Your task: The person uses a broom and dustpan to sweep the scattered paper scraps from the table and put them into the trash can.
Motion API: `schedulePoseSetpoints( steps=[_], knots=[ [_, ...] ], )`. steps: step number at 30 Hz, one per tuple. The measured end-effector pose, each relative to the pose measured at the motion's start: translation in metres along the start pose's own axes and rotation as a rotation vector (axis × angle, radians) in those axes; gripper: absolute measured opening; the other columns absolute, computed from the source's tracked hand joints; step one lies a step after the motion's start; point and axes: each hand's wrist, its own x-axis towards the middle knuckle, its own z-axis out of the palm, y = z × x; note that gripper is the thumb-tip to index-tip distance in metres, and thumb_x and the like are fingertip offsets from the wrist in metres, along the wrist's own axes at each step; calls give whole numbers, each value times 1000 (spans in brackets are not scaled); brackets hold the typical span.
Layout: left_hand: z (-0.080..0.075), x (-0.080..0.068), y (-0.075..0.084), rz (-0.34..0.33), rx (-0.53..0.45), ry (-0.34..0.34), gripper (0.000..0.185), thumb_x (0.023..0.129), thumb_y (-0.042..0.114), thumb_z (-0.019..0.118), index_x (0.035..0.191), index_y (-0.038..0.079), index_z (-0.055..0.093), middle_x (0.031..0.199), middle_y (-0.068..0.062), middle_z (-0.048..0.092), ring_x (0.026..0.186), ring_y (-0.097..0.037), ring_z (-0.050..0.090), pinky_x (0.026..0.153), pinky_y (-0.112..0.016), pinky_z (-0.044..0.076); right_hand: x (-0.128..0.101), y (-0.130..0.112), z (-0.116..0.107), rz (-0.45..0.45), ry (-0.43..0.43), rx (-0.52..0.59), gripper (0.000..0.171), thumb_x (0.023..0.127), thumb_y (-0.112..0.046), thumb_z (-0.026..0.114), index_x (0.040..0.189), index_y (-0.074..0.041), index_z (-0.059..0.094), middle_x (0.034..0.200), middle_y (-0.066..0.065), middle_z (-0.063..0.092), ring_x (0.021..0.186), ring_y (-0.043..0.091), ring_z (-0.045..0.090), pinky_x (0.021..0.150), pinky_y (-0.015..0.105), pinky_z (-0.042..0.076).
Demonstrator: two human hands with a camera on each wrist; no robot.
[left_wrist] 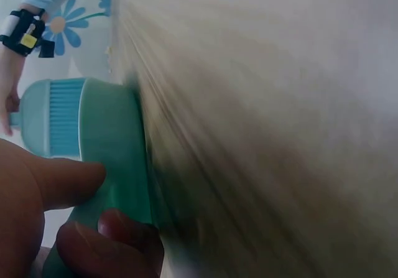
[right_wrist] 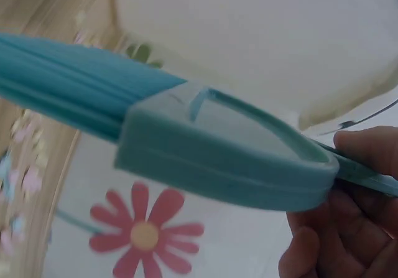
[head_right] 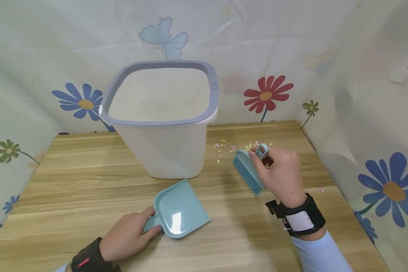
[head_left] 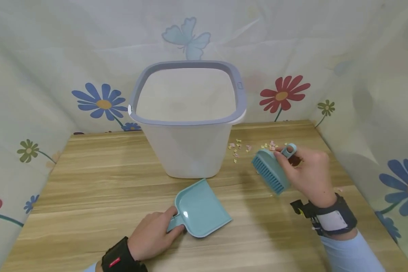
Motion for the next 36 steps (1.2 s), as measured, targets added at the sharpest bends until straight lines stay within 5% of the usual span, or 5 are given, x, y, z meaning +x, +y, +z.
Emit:
schedulePoseSetpoints(
  steps=[7, 12, 23, 29, 36],
  knots=[
    [-4, 4, -1, 46, 62, 14, 34, 99, 42, 69, 119, 14, 65, 77, 11, 58, 64, -2, 47, 53, -22, 36, -16, 21, 1, -12, 0, -254, 19, 87, -10, 80, 81, 5, 70, 66, 18, 71, 46, 26, 64, 40, 30, 38],
    [-8, 4, -3, 52, 100, 37, 24, 98, 42, 71, 105, 21, 64, 66, 16, 43, 58, 0, 40, 49, -23, 26, -31, 24, 14, -22, -38, -326, 30, 87, -10, 80, 70, -2, 57, 53, 9, 53, 39, 15, 42, 39, 28, 25],
    [-16, 10, -11, 91, 106, 62, 22, 98, 48, 68, 104, 26, 65, 68, 16, 48, 62, -1, 46, 54, -23, 37, -24, -25, 55, -196, -54, -159, 19, 82, -6, 85, 85, -1, 66, 64, 6, 61, 47, 10, 46, 42, 25, 31],
    [-18, 10, -13, 81, 105, 59, 23, 99, 50, 67, 91, 29, 60, 66, 17, 31, 57, 0, 37, 50, -24, 26, -9, -39, 57, -164, -101, -22, 19, 85, -5, 84, 82, -4, 64, 65, 6, 66, 51, 11, 58, 47, 24, 43],
    [-17, 9, -15, 77, 115, 69, 27, 98, 51, 67, 86, 30, 56, 65, 18, 29, 56, 1, 34, 49, -24, 23, 15, -17, 58, -104, -58, 54, 14, 86, -5, 84, 97, -1, 76, 78, 9, 76, 59, 14, 63, 54, 32, 51]
  ],
)
